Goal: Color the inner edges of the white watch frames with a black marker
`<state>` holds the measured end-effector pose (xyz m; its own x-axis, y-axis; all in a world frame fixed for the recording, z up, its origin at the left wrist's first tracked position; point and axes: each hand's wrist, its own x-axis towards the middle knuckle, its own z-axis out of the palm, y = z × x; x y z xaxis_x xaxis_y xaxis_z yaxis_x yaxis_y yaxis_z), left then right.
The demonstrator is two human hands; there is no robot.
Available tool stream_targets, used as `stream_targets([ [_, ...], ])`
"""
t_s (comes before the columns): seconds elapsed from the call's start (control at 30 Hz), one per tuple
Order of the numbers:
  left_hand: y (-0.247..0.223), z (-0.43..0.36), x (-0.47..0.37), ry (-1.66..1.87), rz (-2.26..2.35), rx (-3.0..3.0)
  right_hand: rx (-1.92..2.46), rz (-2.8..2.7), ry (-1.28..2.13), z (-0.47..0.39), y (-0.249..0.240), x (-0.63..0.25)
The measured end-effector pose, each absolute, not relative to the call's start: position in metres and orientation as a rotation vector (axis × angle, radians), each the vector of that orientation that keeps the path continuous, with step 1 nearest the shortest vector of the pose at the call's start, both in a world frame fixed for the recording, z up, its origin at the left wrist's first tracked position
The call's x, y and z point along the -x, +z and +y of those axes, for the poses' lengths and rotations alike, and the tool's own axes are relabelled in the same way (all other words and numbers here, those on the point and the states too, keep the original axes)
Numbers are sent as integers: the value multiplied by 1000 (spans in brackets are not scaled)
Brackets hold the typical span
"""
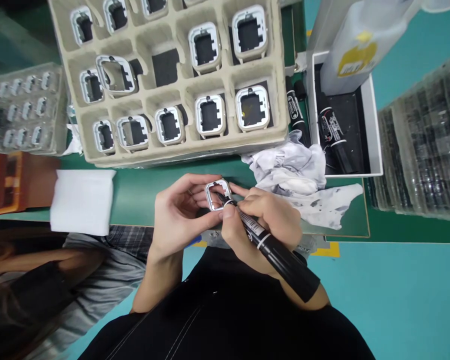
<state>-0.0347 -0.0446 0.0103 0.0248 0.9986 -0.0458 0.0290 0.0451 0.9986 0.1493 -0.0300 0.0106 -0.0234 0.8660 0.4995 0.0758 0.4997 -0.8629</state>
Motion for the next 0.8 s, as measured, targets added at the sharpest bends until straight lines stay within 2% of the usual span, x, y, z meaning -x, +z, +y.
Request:
stream_targets([
  [0.27, 8, -40, 33, 1140, 1237, -1225, 918, -1359, 671, -34, 7, -142],
  [0.43, 10, -46, 40, 1304, 1228, -1510, 851, -1214, 605, -39, -4, -149],
  [0.63, 77, -2, 78, 1428, 1215, -2085, 892, -1253, 669, -45, -17, -149],
  [0.7, 98, 37, 93, 1367, 1348, -2312, 908, -1255, 673, -46, -19, -149],
  [0.8, 108, 89, 109, 1031, 1566, -2507, 943, -1235, 667, -47, -21, -150],
])
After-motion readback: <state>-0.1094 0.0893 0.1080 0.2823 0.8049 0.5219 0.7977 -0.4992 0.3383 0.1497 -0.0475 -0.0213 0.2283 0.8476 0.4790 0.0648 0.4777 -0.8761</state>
